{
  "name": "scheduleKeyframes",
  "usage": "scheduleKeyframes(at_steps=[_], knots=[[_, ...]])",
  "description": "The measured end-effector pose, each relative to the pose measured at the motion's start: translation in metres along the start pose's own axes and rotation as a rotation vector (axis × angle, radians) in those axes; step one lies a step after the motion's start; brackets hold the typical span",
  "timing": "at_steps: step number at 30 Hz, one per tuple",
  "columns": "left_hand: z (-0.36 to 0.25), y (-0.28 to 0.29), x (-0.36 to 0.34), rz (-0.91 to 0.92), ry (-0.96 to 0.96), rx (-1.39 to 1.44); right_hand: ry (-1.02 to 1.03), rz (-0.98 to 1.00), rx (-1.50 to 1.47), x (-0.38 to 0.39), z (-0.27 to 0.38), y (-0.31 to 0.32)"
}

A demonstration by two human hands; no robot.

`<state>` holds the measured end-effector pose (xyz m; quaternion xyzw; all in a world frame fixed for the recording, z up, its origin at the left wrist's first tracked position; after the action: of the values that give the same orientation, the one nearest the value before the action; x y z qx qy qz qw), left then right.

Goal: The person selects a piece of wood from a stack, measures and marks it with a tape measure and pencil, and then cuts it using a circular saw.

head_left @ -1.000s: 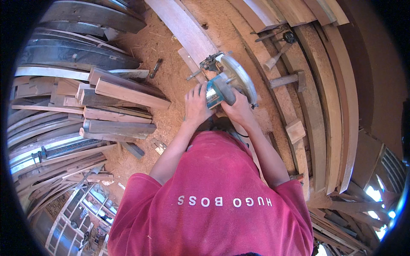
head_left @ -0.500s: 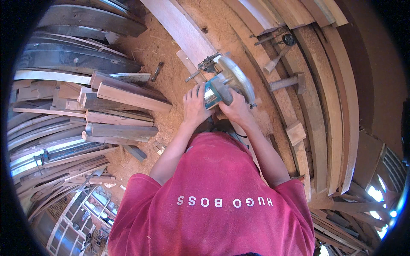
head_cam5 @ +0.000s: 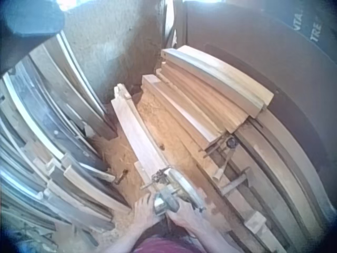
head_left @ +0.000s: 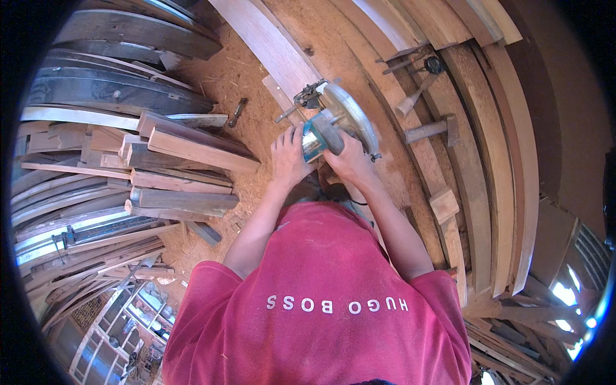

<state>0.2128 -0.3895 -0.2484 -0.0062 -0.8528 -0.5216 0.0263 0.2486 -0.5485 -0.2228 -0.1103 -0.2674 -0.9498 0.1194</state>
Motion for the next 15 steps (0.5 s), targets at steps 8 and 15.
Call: scheduleKeyframes(at_steps=[8, 15], knots=[[0.007, 0.003, -0.011, 0.031, 0.010, -0.016, 0.055, -0.034, -0.038, -0.014, -0.003, -0.009], [0.016, 0.006, -0.020, -0.006, 0.005, -0.045, 0.054, -0.041, -0.008, -0.026, 0.007, -0.012]])
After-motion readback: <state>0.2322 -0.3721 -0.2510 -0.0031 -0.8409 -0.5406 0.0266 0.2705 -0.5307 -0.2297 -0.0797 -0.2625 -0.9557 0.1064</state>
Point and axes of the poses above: each hand's wrist, its own x-axis away from the middle knuckle, its own y-axis out of the back of the hand, z = x × y, the point moved 9 cm from there along -x, towards the middle knuckle, and after that the axes turned 3 degrees about -z, right-handed, at the moved point
